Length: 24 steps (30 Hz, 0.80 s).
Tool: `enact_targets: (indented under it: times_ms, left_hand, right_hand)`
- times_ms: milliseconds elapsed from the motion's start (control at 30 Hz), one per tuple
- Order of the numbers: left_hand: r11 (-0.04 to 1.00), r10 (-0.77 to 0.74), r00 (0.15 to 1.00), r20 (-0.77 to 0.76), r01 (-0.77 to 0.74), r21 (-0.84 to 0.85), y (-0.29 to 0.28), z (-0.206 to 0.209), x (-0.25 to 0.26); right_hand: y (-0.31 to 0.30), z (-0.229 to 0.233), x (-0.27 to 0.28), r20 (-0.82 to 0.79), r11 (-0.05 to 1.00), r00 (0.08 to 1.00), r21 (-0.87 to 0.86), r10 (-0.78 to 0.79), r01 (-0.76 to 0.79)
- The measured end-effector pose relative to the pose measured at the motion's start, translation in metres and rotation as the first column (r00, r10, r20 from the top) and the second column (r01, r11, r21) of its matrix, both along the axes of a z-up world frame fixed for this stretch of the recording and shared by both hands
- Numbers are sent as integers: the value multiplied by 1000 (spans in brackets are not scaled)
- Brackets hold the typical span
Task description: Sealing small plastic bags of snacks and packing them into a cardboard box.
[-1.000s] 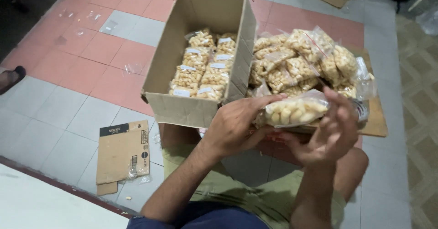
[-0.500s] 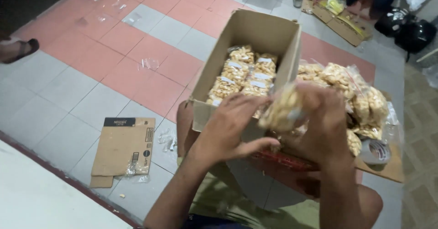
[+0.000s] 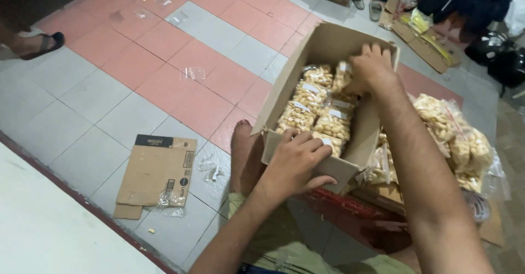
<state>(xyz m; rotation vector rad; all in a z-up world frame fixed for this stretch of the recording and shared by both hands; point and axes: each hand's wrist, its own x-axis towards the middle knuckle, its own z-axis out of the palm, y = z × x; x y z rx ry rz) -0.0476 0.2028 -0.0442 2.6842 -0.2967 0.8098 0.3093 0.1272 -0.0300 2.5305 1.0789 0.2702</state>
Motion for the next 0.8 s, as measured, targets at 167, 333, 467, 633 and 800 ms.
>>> enact_targets:
  times_ms: [167,333,467,633,800]
  left_hand:
    - [1000,20,999,25,-21,11,2,-9,1]
    - [1000,9,999,44,-9,3,1,-2,2]
    - [1000,6,998,56,-6,9,0,-4,3]
    - [999,1,999,46,-3,48,1,-19,8]
    - [999,4,997,78,-8,40,4,-22,10]
  right_hand:
    - [-2,-25,24,-129,997,990,-49,-65,60]
    - [-8,-12,14,-133,1000,991,-24,-13,9]
    - [-9,-9,4,-156,991,981,-92,-116,102]
    - [-11,45,-60,-207,960,951,-209,-228,185]
    - [-70,109,-129,-210,928,945,330,250,-172]
